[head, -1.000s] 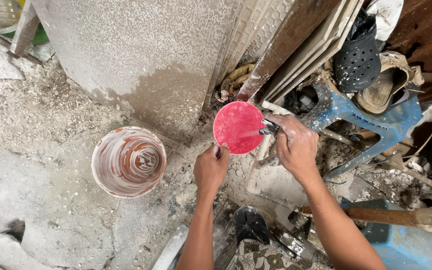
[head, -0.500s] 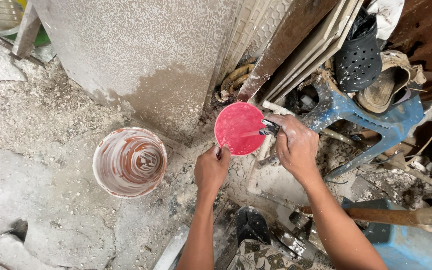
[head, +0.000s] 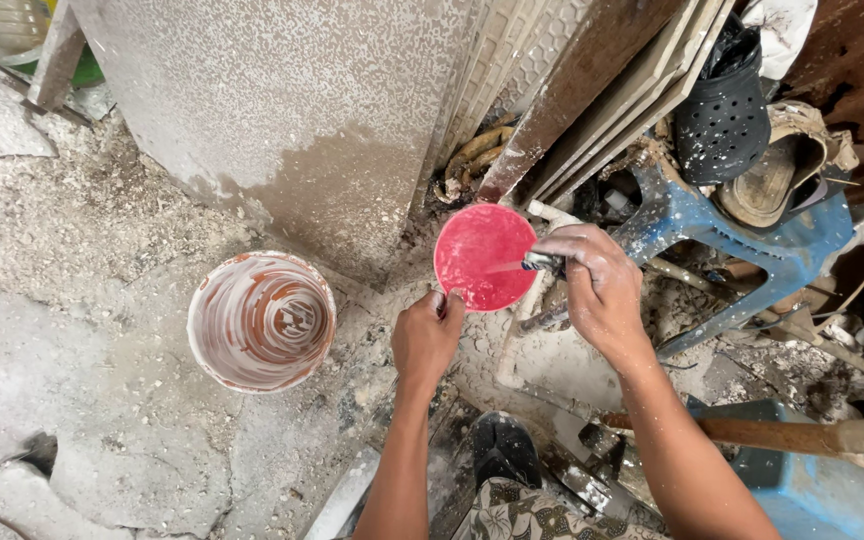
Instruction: The person scrubs a large white panel with a green brush and then wipes it with an orange sponge. Afterwards, they fill a bucket with water and scoop white powder from a bag into the bucket.
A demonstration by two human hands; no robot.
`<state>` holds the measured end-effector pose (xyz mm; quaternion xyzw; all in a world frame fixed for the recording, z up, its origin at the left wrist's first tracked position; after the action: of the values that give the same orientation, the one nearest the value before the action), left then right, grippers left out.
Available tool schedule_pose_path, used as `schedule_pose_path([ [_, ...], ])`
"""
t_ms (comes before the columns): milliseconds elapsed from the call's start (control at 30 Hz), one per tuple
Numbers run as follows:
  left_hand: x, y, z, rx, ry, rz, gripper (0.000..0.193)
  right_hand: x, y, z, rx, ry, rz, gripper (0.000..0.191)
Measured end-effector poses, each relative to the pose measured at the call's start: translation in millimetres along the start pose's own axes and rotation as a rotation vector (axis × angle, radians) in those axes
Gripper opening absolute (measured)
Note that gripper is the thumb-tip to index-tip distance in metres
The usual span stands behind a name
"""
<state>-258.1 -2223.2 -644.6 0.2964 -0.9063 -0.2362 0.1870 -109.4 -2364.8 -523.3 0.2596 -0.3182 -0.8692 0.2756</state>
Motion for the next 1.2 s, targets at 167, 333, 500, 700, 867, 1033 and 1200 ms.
schedule_pose_path([
  [167, 0, 4, -2, 0.004, -0.028, -0.041, 0.036, 9, 0, -20, -0.292, -0.230, 0.136, 0.034],
  [333, 4, 16, -1, 0.076, -0.086, -0.152, 0.038, 9, 3, -26, -0.290, -0.051, 0.072, 0.025],
  [500, 10, 42, 14, 0.082, -0.075, -0.284, 0.037, 10, -2, -4, -0.407, 0.073, -0.168, 0.026],
  [700, 29, 85, 53, 0.035, 0.063, -0.396, 0.046, 37, -67, 25, -0.793, 0.445, -0.194, 0.025],
  [867, 55, 126, 86, 0.000, 0.114, -0.621, 0.041, 64, -181, 27, -1.095, 0.136, 0.159, 0.012],
  [1033, 89, 162, 112, -0.093, 0.389, -0.721, 0.046, 61, -289, 29, -0.638, -0.395, 0.771, 0.018],
  [1200, 118, 184, 125, -0.061, 0.672, -0.684, 0.046, 52, -337, 47, -0.549, -1.092, 1.283, 0.050],
])
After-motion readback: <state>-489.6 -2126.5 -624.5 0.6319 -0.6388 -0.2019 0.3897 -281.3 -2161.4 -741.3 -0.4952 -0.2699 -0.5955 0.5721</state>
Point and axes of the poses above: each hand's wrist, its own x-axis away from the middle knuckle, its own y-axis out of the back of the hand, z = x × y, the point moved 1 cm from there along -x, towards the middle knuckle, and after that the axes turned 11 degrees about -y, right-handed, at the moved point
